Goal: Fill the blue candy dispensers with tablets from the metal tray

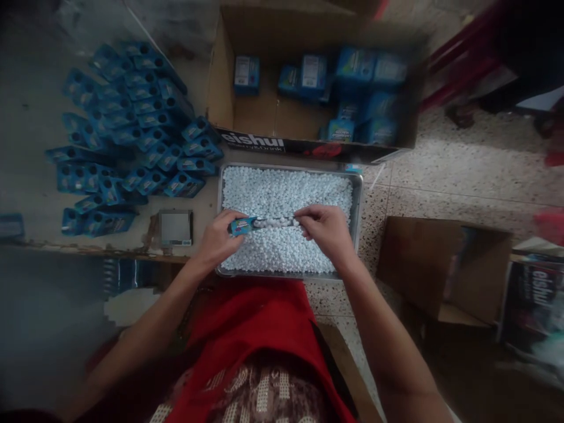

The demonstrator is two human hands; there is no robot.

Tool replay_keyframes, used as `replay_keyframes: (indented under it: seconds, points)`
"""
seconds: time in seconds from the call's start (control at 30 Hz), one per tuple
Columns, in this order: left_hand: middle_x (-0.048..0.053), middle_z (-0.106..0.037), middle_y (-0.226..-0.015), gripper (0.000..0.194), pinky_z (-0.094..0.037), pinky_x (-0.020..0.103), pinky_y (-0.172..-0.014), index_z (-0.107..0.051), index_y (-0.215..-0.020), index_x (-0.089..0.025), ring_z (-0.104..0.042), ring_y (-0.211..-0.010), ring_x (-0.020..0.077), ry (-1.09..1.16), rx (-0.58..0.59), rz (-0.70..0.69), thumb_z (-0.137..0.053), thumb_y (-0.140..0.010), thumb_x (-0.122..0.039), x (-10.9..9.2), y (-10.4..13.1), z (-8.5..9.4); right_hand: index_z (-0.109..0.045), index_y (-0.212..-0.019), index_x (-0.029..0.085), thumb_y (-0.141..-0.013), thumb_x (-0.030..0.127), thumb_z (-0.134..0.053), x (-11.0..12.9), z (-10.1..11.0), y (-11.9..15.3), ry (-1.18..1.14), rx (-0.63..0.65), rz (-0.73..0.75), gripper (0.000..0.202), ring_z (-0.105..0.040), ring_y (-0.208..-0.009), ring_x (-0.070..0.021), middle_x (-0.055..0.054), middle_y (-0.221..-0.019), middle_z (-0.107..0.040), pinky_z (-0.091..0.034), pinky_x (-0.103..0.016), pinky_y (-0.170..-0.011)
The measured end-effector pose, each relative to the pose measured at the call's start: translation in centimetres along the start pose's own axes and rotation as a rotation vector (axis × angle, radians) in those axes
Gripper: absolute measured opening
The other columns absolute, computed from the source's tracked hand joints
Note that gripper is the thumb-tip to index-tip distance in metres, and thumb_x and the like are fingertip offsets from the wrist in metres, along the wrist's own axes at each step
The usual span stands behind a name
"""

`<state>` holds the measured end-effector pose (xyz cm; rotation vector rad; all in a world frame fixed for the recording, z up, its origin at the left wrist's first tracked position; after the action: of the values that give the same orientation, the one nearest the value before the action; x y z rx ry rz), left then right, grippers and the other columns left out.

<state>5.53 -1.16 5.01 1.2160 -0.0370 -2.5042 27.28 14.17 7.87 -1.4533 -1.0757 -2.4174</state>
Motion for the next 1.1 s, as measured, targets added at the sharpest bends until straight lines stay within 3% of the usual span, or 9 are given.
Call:
replay_keyframes:
  seconds: [0.2,0.33,0.43,0.53,0.6,0.7,0.87,0.97,1.1]
  points:
    - [0.007,-0.067,-0.104,0.043,-0.052,0.036,-0.091,-0.067,-0.106,-0.020,-0.064,-0.102,0.0241,0.049,-0.009,0.001,-0.059,-0.067,-0.004,-0.5,-0.4,-1.2,-0.081,-0.090,0.025,-0.083,0.014,-0.062,5.2,-0.8,3.1,0.346,-0.094,0.278,0.023,-0.066,-0.065,-0.0157,-0.003,-0.076,-0.073,-0.051,-0.028,-0.058]
    - [0.006,-0.068,-0.103,0.042,-0.053,0.035,-0.092,-0.069,-0.104,-0.020,-0.065,-0.100,0.0225,0.114,-0.024,0.028,-0.058,-0.067,-0.003,0.2,-0.8,-1.2,-0.081,-0.095,0.025,-0.088,0.019,-0.062,5.0,0.0,4.6,0.320,-0.132,0.264,0.021,-0.067,-0.065,-0.0154,-0.004,-0.085,-0.076,-0.052,-0.028,-0.058]
    - [0.004,-0.070,-0.102,0.043,-0.053,0.033,-0.092,-0.069,-0.103,-0.020,-0.066,-0.099,0.0205,0.224,-0.032,0.071,-0.056,-0.066,-0.003,1.5,-1.1,-1.1,-0.081,-0.099,0.023,-0.087,0.029,-0.065,-0.4,3.7,4.8,0.228,-0.252,0.103,0.021,-0.065,-0.058,-0.0150,-0.004,-0.079,-0.075,-0.052,-0.028,-0.055]
    - [0.003,-0.069,-0.102,0.043,-0.053,0.031,-0.089,-0.069,-0.102,-0.019,-0.066,-0.097,0.0192,0.339,-0.029,0.070,-0.055,-0.065,-0.003,2.2,-1.4,-1.6,-0.082,-0.094,0.016,-0.078,0.034,-0.071,-9.3,8.2,3.9,0.209,-0.482,-0.089,0.026,-0.063,-0.051,-0.0163,-0.002,-0.059,-0.068,-0.049,-0.027,-0.052]
    - [0.003,-0.069,-0.101,0.043,-0.052,0.032,-0.089,-0.068,-0.102,-0.019,-0.065,-0.096,0.0193,0.356,-0.020,0.034,-0.056,-0.065,-0.003,1.9,-1.6,-2.0,-0.080,-0.090,0.012,-0.071,0.038,-0.075,-14.7,8.8,2.1,0.115,-0.542,-0.169,0.033,-0.063,-0.051,-0.0174,-0.002,-0.057,-0.066,-0.049,-0.028,-0.051]
    - [0.004,-0.066,-0.102,0.043,-0.051,0.033,-0.091,-0.067,-0.104,-0.020,-0.064,-0.097,0.0203,0.318,-0.031,-0.001,-0.056,-0.066,-0.003,1.5,-1.6,-1.7,-0.079,-0.090,0.012,-0.068,0.042,-0.075,-18.6,4.4,-2.3,-0.048,-0.464,-0.161,0.038,-0.062,-0.051,-0.0166,-0.002,-0.059,-0.066,-0.049,-0.027,-0.051]
    - [0.004,-0.066,-0.102,0.043,-0.050,0.034,-0.090,-0.066,-0.103,-0.020,-0.063,-0.097,0.0209,0.226,-0.042,0.036,-0.055,-0.065,-0.002,2.8,-0.1,0.6,-0.078,-0.089,0.014,-0.068,0.045,-0.071,-16.7,-6.0,-8.7,-0.248,-0.236,-0.133,0.038,-0.056,-0.046,-0.0121,0.001,-0.057,-0.063,-0.047,-0.025,-0.048]
    - [0.004,-0.066,-0.100,0.043,-0.051,0.034,-0.088,-0.066,-0.103,-0.020,-0.063,-0.094,0.0213,0.167,-0.096,0.106,-0.055,-0.065,-0.001,4.3,1.0,1.7,-0.077,-0.085,0.015,-0.063,0.041,-0.077,-15.4,-6.6,-8.9,-0.381,-0.154,-0.165,0.035,-0.054,-0.048,-0.0102,0.002,-0.057,-0.063,-0.046,-0.023,-0.049]
    - [0.005,-0.065,-0.100,0.044,-0.051,0.037,-0.089,-0.065,-0.103,-0.020,-0.063,-0.096,0.0234,0.084,-0.117,0.118,-0.056,-0.064,0.000,4.7,1.2,1.6,-0.078,-0.088,0.015,-0.062,0.037,-0.084,-12.8,-3.5,-5.9,-0.470,-0.014,-0.192,0.034,-0.054,-0.050,-0.0086,0.001,-0.061,-0.066,-0.042,-0.021,-0.047]
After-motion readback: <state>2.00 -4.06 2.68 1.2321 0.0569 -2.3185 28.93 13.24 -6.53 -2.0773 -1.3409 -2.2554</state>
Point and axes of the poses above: each hand's wrist, its own y-axis away from the middle knuckle, its own z-axis out of the back of the hand, x = y × z, the point moved 4 cm from there along -y, towards the middle knuckle
